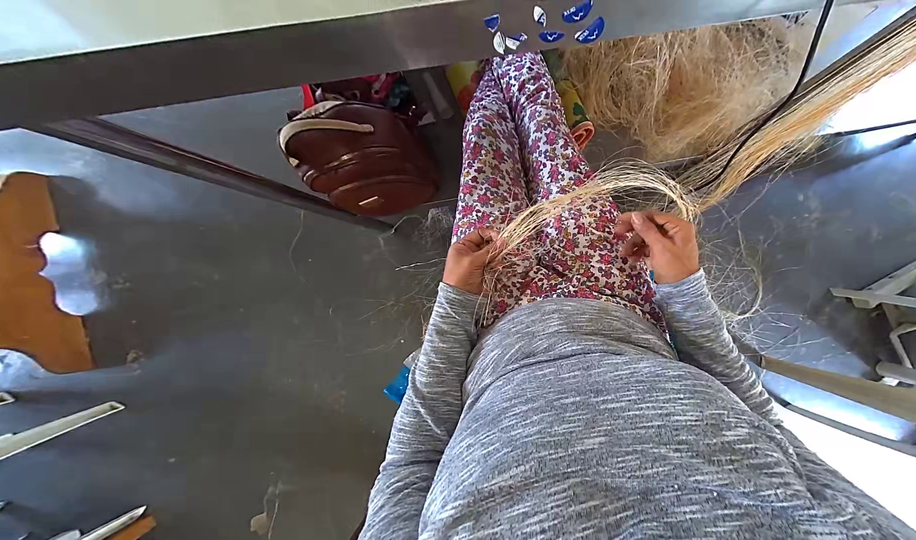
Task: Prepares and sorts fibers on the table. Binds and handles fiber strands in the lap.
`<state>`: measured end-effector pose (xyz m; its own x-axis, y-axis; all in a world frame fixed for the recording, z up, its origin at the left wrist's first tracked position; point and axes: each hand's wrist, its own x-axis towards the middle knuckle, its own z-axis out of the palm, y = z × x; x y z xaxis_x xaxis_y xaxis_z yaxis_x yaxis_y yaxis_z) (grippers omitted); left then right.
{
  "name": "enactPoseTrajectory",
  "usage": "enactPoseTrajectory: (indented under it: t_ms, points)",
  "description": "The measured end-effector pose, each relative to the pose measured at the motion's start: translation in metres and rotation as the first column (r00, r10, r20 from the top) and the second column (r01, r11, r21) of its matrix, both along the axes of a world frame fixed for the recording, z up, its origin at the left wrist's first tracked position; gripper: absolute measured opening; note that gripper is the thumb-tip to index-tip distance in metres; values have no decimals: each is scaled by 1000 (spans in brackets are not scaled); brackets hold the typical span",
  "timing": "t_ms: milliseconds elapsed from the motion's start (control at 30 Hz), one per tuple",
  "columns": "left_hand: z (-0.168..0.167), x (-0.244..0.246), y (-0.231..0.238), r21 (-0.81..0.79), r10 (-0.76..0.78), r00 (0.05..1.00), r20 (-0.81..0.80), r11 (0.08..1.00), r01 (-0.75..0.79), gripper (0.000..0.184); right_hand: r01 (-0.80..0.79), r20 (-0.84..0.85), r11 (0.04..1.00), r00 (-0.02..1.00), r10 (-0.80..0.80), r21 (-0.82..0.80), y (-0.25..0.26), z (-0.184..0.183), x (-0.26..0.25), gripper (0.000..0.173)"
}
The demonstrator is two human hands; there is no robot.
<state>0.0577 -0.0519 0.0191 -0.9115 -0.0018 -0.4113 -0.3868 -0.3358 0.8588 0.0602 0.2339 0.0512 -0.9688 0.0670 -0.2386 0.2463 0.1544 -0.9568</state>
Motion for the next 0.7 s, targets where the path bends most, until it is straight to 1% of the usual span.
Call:
enactPoseTrajectory:
  t_ms: [67,100,167,267,333,400,433,467,533,600,700]
  points:
    - [-1,0,-1,14,-2,1000,-10,1000,2,25,-21,102,990,994,36,-142,-7,4,-4,31]
    - [-1,0,-1,21,1,1000,-9,1000,-1,26,-40,133,985,989,64,-170,-10,5,-5,31]
    - [0,1,-1,31,4,1000,-11,1000,-3,27,-111,162,983,978,134,-148,-16,7,-5,29]
    - [-2,1,-2,46,10,1000,-13,999,-9,27,-175,118,983,977,180,-49,-19,7,-2,24]
    - [-2,1,-3,51,14,1000,-18,999,-13,28,-138,47,990,990,136,42,-16,6,0,20]
    - [-3,2,-4,51,12,999,-34,999,-10,28,-26,-100,973,994,50,229,-9,0,-1,18]
    - [-3,2,-4,48,10,999,-39,999,-8,29,46,-185,934,982,22,354,-3,-3,-3,19]
    - [-2,2,-3,41,11,999,-38,999,-10,29,115,-264,876,964,14,468,4,-5,-6,21]
    - [1,2,-3,30,8,1000,-22,1000,-7,28,187,-336,765,941,40,616,15,-7,-17,25]
    - [1,1,-4,21,-3,1000,-16,1000,4,28,174,-338,705,936,98,687,25,-10,-31,30]
    - [0,2,-5,40,-1,1000,-25,999,2,28,99,-339,680,913,229,727,31,-15,-51,35]
